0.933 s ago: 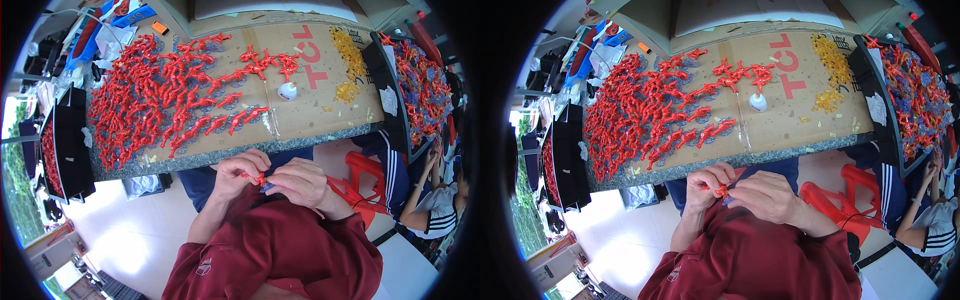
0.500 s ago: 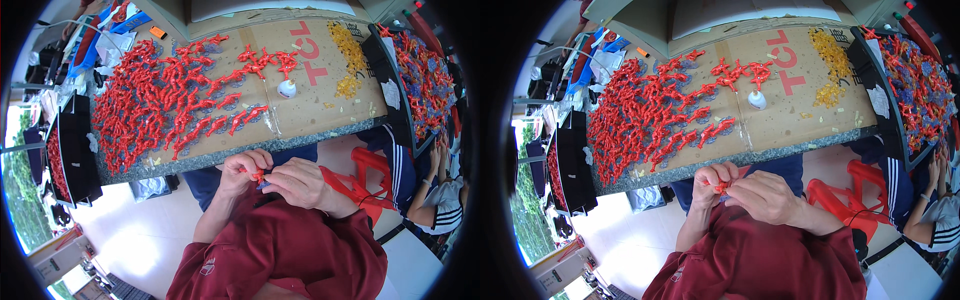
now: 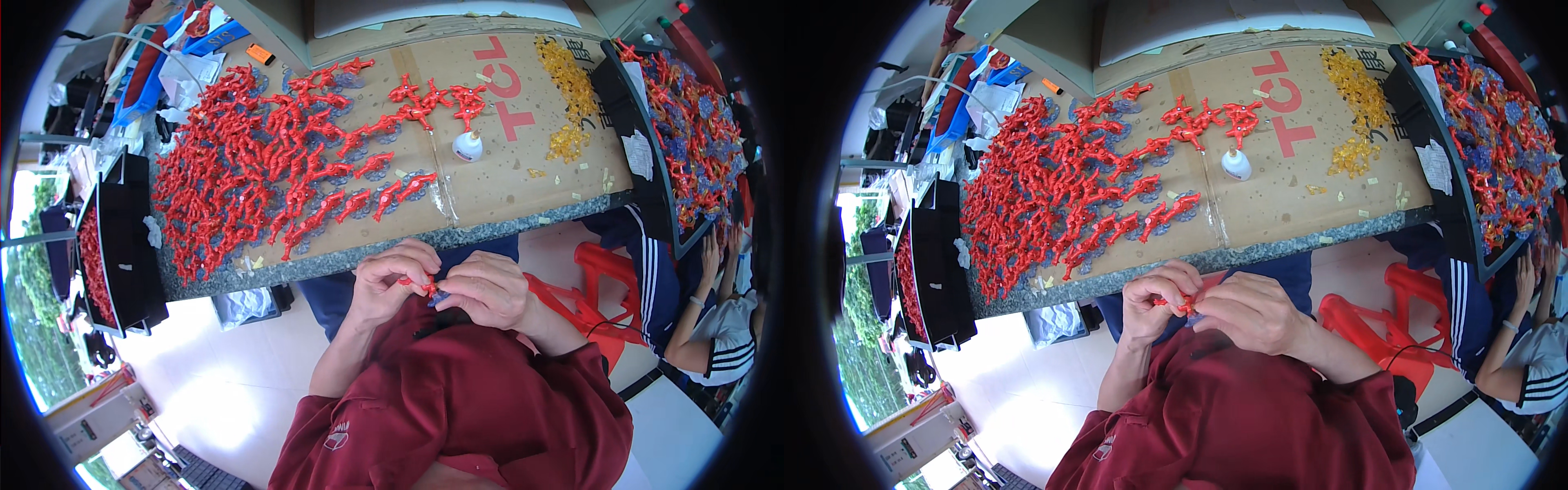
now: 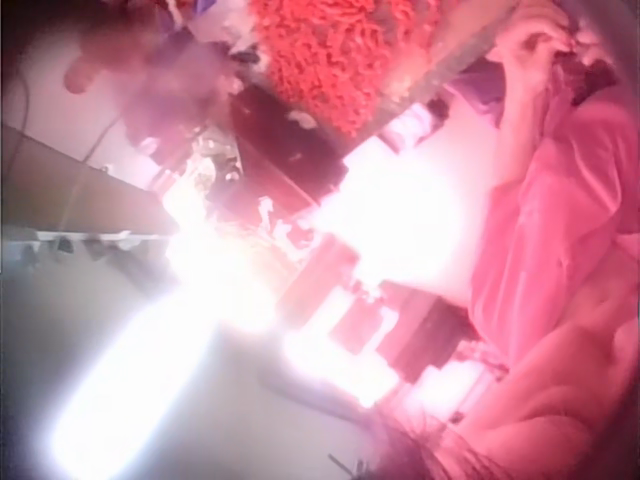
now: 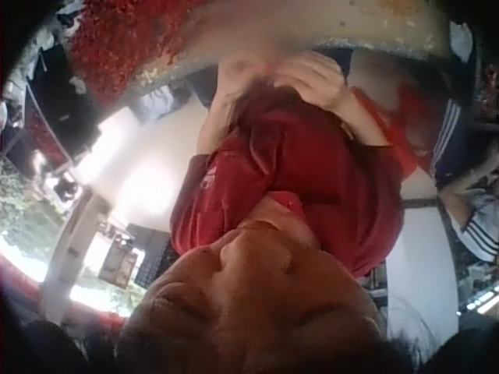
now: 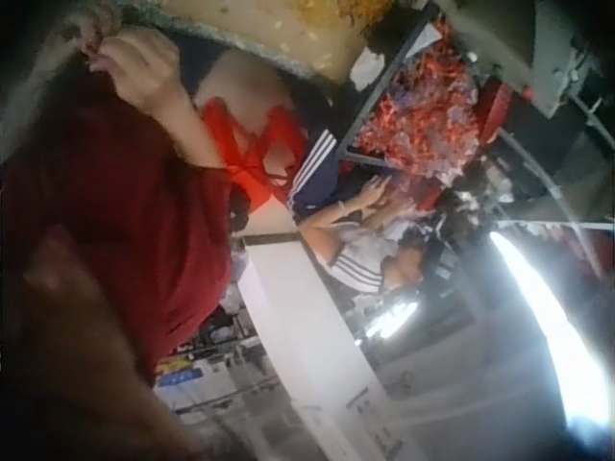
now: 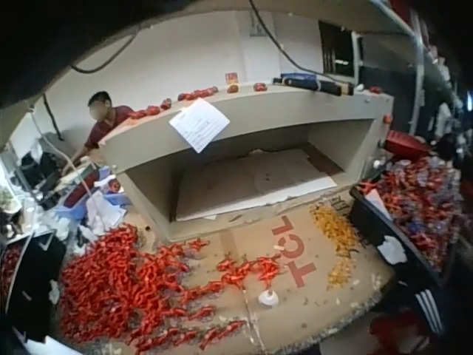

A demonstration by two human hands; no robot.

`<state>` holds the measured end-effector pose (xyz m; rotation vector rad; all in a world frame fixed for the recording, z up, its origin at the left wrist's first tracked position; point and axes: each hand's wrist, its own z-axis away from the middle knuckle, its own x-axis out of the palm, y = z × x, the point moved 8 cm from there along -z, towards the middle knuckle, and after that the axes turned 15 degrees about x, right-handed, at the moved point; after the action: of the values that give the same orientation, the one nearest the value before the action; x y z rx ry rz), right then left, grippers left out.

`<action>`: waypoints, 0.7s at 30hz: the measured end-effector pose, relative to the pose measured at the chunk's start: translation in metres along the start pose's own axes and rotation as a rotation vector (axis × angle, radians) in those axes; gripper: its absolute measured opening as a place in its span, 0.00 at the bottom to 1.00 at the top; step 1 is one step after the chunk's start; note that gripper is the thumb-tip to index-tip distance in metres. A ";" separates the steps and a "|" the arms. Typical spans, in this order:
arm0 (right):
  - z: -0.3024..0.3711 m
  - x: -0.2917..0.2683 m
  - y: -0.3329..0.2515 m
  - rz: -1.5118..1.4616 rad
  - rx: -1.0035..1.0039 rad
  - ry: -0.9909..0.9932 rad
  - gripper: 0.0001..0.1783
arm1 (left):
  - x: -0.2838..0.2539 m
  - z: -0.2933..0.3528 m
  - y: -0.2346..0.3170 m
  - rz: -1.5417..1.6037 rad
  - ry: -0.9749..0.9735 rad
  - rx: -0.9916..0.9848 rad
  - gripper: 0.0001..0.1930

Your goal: The person applies glue from a bottle onto figurine parts, attaches bases to them by hand, and gathers the assembled figurines on the table.

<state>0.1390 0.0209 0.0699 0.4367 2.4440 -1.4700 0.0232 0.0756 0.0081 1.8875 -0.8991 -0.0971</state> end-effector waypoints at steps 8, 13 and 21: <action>-0.001 0.005 0.006 -0.077 0.006 -0.042 0.17 | -0.002 0.001 0.007 -0.046 0.003 -0.014 0.08; -0.007 -0.002 0.013 -0.120 0.062 -0.064 0.17 | -0.003 -0.008 0.016 -0.092 0.022 -0.101 0.09; -0.008 -0.055 0.054 0.063 0.462 0.213 0.13 | 0.055 -0.078 0.039 -1.331 -0.299 0.345 0.11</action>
<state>0.2096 0.0459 0.0496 0.7887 2.1941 -2.0552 0.0753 0.0917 0.0954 2.5314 0.3361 -1.0873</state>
